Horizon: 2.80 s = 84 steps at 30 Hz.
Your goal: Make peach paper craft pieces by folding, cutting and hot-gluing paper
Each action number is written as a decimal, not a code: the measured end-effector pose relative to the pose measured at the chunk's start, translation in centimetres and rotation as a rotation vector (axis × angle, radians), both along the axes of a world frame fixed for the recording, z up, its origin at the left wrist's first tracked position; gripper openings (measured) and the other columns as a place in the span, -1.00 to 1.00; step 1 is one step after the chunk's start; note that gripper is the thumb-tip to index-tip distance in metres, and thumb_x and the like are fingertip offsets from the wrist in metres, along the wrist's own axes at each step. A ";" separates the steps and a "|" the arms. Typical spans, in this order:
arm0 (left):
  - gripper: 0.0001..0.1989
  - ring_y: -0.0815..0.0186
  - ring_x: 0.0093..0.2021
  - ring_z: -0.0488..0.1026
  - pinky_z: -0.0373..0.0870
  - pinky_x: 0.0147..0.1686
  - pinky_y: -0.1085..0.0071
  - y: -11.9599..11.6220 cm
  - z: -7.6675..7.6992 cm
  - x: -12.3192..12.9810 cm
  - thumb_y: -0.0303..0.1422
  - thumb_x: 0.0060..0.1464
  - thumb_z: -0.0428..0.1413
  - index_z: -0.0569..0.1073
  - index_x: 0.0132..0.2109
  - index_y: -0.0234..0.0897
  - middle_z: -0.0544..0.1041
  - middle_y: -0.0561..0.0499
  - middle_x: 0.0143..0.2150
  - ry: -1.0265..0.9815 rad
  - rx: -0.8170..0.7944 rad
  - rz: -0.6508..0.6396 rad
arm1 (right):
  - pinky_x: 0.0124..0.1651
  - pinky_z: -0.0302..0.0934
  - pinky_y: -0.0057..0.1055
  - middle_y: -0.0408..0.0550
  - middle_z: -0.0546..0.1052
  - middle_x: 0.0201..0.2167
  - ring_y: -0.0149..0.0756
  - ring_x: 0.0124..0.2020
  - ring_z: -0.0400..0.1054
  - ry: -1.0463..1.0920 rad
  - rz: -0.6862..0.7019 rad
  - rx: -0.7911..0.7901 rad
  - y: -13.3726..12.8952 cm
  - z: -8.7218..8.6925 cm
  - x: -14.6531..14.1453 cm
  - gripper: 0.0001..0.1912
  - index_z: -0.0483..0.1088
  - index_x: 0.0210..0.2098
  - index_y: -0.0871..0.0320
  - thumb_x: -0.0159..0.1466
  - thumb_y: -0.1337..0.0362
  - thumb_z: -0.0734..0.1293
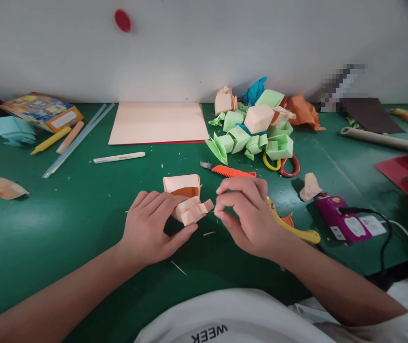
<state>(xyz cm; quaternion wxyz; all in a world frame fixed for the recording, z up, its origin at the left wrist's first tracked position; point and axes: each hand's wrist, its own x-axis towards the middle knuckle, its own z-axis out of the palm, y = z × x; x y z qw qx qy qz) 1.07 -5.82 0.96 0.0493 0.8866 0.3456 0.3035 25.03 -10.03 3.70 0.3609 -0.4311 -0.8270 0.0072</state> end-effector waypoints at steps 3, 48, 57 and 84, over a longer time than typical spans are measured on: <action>-0.60 0.13 -0.24 0.51 0.24 -0.23 0.20 0.1 -0.1 -0.2 -0.08 0.27 0.14 0.48 0.06 -0.29 0.65 -0.09 -0.08 0.001 -0.005 -0.015 | 0.07 0.11 -0.12 -0.03 0.43 -0.08 -0.15 -0.01 0.36 0.086 -0.023 0.046 0.4 0.1 0.8 -0.88 0.28 -0.13 0.05 0.41 0.41 0.23; -0.65 0.02 -0.04 0.49 0.37 -0.09 0.12 0.1 -1.4 -1.4 -0.32 0.20 0.22 0.42 0.09 -0.32 0.50 -0.23 0.02 0.110 0.230 -0.150 | 0.06 0.17 -0.03 -0.01 0.40 -0.05 -0.08 0.05 0.31 0.345 0.097 -0.030 1.4 -1.1 2.2 -0.75 0.24 -0.02 0.01 0.36 0.41 0.28; -0.58 0.03 0.01 0.46 0.34 -0.03 0.12 0.2 -1.2 -1.3 -0.28 0.19 0.22 0.37 0.15 -0.26 0.49 -0.22 0.05 0.070 0.165 -0.146 | 0.11 0.14 -0.06 -0.01 0.46 -0.02 -0.06 0.09 0.33 0.220 0.053 -0.037 1.3 -0.7 2.2 -0.72 0.25 0.06 0.01 0.38 0.34 0.31; -0.69 0.10 -0.09 0.48 0.34 -0.05 0.12 0.4 -0.5 -2.0 -0.29 0.17 0.14 0.47 0.07 -0.16 0.54 -0.12 -0.05 -0.066 0.062 -0.383 | -0.28 0.16 -0.25 -0.13 0.26 -0.40 -0.24 -0.36 0.17 0.780 0.246 -0.341 1.3 -1.3 2.2 -0.74 0.22 -0.30 0.04 0.51 0.11 0.16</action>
